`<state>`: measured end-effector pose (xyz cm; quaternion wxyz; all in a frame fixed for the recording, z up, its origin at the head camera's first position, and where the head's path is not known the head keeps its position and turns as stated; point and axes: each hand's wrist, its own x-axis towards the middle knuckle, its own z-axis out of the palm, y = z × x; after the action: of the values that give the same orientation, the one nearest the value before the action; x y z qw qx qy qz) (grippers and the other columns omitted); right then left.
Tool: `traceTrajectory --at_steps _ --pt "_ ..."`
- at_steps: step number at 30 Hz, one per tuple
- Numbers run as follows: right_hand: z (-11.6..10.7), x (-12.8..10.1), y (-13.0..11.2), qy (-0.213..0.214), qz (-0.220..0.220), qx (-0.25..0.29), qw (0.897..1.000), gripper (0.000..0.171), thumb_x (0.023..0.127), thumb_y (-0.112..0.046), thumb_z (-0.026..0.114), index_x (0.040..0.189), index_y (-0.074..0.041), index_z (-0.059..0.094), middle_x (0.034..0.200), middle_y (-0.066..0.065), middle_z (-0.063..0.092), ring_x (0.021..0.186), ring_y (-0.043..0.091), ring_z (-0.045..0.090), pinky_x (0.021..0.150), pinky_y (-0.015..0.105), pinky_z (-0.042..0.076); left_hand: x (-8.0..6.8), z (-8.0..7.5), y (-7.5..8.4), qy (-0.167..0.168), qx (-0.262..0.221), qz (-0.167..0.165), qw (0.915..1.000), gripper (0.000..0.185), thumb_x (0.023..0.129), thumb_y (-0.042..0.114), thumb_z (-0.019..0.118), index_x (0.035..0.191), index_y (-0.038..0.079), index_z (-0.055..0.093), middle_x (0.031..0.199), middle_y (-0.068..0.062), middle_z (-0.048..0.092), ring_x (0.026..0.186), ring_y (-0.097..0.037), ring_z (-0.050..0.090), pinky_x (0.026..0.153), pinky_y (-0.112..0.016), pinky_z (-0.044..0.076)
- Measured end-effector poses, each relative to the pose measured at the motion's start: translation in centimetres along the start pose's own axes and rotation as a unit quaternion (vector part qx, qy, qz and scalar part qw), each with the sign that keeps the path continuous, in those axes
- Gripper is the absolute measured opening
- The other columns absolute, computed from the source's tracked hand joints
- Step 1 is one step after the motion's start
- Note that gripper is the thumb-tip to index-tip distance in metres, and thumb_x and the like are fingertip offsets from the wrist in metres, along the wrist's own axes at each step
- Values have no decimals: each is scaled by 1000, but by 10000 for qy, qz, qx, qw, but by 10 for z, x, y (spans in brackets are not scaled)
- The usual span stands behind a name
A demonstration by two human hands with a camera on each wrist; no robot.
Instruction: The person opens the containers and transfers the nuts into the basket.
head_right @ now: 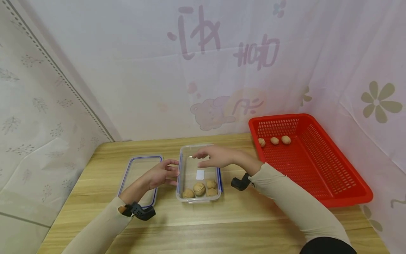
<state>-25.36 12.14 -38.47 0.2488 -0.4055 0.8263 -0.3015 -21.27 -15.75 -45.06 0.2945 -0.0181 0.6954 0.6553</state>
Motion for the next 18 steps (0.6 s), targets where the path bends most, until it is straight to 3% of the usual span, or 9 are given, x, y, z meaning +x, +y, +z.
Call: traceTrajectory --at_steps 10,18 --pt "11 25 3 -795 -71 382 9961 43 101 -18 65 139 0 57 138 15 59 129 38 55 112 48 47 0 0 0 36 -31 -49 10000 48 99 -9 57 142 -7 37 111 -17 55 89 -21 60 79 -41 65" --pt "21 43 4 -1372 -187 415 9895 38 98 -9 68 134 1 62 137 15 62 125 33 60 104 28 52 0 0 1 -8 -57 -41 10000 46 99 -10 55 141 -7 37 106 -13 55 88 -20 60 79 -39 65"
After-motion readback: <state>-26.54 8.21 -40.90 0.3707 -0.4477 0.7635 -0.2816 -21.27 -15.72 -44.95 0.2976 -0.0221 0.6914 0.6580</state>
